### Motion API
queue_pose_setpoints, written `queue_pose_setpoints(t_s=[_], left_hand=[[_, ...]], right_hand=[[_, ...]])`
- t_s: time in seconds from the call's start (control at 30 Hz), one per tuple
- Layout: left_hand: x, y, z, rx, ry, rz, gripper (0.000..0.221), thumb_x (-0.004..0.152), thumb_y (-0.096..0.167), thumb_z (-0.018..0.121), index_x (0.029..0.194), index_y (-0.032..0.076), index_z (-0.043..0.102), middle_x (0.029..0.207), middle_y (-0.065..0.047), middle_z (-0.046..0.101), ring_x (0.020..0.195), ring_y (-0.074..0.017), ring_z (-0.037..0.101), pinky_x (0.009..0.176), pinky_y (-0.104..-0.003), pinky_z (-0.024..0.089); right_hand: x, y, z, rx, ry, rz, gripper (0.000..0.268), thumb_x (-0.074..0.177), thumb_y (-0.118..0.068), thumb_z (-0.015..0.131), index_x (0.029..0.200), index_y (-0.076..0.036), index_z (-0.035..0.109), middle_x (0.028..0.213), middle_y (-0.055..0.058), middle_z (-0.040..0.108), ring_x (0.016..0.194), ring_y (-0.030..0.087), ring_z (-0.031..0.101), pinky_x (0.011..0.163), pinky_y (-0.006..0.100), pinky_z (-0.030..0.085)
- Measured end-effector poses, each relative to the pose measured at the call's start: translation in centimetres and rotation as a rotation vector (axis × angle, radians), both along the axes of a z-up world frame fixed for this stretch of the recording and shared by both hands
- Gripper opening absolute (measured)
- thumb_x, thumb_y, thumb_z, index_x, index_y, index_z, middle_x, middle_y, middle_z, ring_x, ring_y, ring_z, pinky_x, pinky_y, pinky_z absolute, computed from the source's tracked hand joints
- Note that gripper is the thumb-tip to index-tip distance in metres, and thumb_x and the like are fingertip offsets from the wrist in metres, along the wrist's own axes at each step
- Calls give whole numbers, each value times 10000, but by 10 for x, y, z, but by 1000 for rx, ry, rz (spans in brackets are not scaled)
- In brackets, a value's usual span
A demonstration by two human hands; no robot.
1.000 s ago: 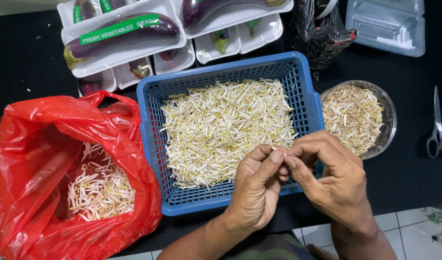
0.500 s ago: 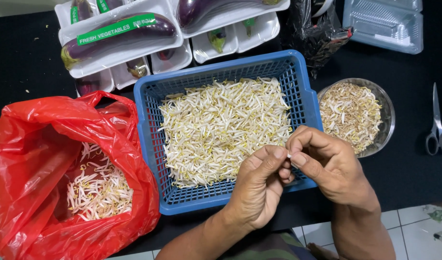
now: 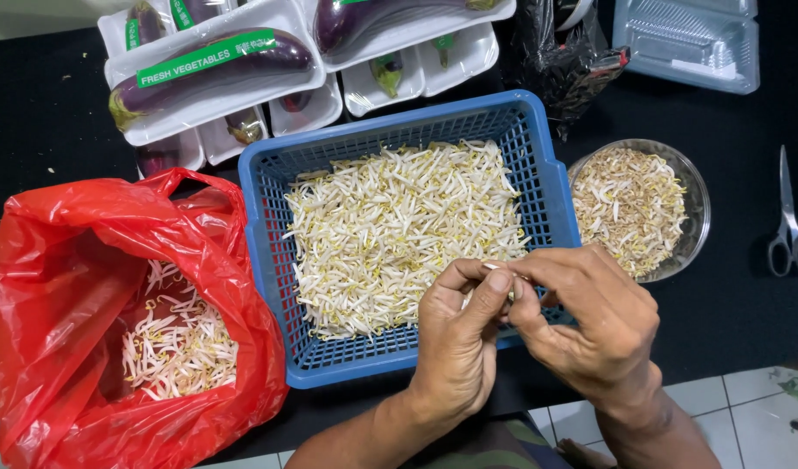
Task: Sorting and cleaning bean sprouts by manually removing hulls and roots and placing them into a separate container.
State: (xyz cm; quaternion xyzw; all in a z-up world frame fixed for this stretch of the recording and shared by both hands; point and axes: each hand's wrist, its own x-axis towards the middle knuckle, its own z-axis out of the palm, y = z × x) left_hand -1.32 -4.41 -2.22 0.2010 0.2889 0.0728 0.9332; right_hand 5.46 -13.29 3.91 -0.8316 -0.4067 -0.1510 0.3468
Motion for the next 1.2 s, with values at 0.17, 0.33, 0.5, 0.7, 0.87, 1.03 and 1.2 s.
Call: queue_pose_setpoints(t_s=[0.17,0.33,0.5,0.7,0.87,1.03,1.2], left_hand=[[-1,-2,2,92,-23,38,128,893,37,760,921,37,634,898,-120,713,838,-179,686,851,-311,570],[1,3,3,20,-19,-11,134,902,51,755,904,38,622,867,-136,725,833,-184,698,870,-312,566],[8,26,1,-375,-17,-60,615,1022,541,522,1115,-47,677,1000,-228,699,771,-212,642,718,-298,515],[9,47,18,-616,-383,-147,969,1005,700,380,1603,-62,341,1599,-308,379,1463,-379,419,1212,-459,380],[14,49,31,-651,-380,-221,1029,915,744,423,1622,10,280,1702,-253,229,1581,-348,241,1277,-446,253],[11,49,32,-632,-424,-251,1042,892,773,380,1615,32,262,1735,-246,159,1620,-327,166,1314,-425,172],[13,46,32,-647,-413,-239,1074,861,790,403,1607,29,271,1727,-258,164,1632,-356,141,1322,-485,134]], right_hand=[[-1,1,0,-57,-89,-45,120,971,-109,691,903,-15,719,875,124,710,727,258,632,682,374,495],[5,-1,-4,-66,-114,-45,151,966,-78,626,821,-41,649,795,86,655,655,250,546,644,373,443],[11,-32,-10,1,96,-235,210,1000,23,577,802,88,596,765,193,610,674,268,550,633,370,401],[19,-72,-29,-238,38,-431,170,1138,155,669,1281,158,760,1217,302,684,1008,355,671,866,411,560],[-6,-36,0,-24,202,-186,61,1009,61,699,1052,99,721,1011,238,716,900,280,682,827,351,542],[-12,-19,7,31,248,-11,133,885,16,750,1011,34,712,1007,194,717,905,239,710,860,321,563],[-16,-11,9,-40,171,98,161,870,-92,778,1012,-29,737,958,127,704,772,198,668,777,302,549]])
